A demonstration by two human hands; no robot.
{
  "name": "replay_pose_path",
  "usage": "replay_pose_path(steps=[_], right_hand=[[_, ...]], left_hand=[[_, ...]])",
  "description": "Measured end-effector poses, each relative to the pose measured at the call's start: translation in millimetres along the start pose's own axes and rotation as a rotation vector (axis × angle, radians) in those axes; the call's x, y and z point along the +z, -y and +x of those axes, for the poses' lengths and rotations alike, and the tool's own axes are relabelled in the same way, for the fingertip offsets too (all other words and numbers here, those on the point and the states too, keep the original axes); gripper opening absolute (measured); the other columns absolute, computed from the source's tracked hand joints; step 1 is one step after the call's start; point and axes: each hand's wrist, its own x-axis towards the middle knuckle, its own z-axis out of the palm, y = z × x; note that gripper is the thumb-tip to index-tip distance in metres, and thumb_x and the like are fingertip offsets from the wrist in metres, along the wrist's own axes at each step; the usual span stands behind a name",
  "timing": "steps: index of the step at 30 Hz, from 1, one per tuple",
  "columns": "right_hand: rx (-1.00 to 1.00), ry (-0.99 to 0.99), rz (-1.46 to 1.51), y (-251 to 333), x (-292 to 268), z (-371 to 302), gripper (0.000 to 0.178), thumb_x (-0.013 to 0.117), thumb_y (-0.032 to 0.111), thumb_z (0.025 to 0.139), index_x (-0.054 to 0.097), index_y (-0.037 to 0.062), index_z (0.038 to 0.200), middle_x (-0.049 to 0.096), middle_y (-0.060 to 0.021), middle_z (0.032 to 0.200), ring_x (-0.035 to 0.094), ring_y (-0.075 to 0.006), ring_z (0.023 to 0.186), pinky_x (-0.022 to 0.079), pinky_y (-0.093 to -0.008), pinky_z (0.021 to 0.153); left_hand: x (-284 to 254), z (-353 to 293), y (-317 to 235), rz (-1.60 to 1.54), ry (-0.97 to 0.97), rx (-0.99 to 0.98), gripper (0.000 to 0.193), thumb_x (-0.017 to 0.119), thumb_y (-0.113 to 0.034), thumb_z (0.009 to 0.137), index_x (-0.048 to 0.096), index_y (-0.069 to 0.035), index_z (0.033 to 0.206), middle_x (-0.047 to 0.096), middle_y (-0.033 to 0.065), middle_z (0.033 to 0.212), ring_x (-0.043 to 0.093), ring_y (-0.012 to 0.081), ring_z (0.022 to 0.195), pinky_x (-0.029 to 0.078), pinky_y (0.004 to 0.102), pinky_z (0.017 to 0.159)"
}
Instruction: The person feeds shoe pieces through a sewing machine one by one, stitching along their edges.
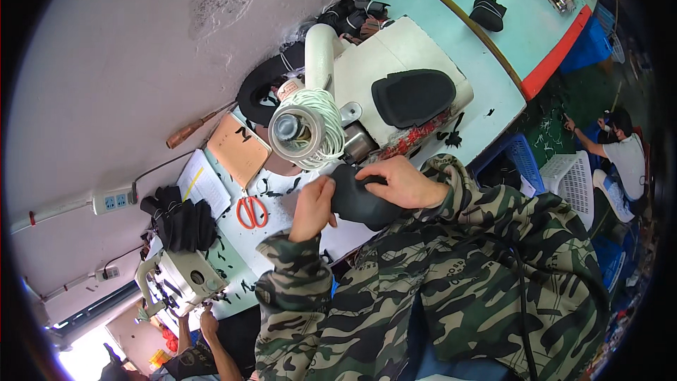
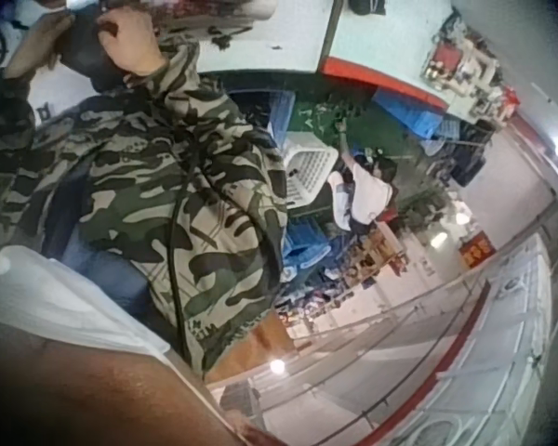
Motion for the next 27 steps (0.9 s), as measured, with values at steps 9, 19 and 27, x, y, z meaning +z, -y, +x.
replay_pose_path(steps=[9, 19, 27], right_hand=[[0.126, -0.047, 0.168, -4, -5, -2, 0.026, 0.066, 0.005, 0.079, 0.065, -0.0004, 0.104, 0.069, -0.0106, 0.09, 0.064, -0.0153, 0.081, 0.05, -0.0284, 0.075], [0.167, 0.13, 0.258, 7, 8, -6, 0.035, 0.066, 0.01, 0.085, 0.058, -0.0058, 0.116, 0.068, -0.0107, 0.087, 0.063, -0.0085, 0.072, 0.051, -0.025, 0.067], [-0.05, -0.434, -0.045, 22, -49, -8, 0.034, 0.065, 0.002, 0.077, 0.062, 0.0002, 0.11, 0.064, -0.0176, 0.093, 0.064, -0.0305, 0.078, 0.051, -0.0359, 0.071]], left_hand=[[4, 32, -13, 0.111, -0.137, 0.114, 0.03, 0.049, -0.021, 0.097, 0.058, 0.006, 0.087, 0.054, 0.0065, 0.055, 0.048, 0.0127, 0.035, 0.034, 0.0268, 0.031], [-33, 24, 5, 0.431, -0.057, 0.315, 0.024, 0.048, -0.017, 0.097, 0.06, 0.002, 0.09, 0.055, 0.0019, 0.073, 0.049, 0.0102, 0.067, 0.041, 0.0279, 0.064], [33, 30, 11, 0.863, -0.292, 0.436, 0.02, 0.054, -0.019, 0.09, 0.059, 0.0, 0.091, 0.06, 0.0158, 0.064, 0.06, 0.0286, 0.054, 0.047, 0.0436, 0.051]])
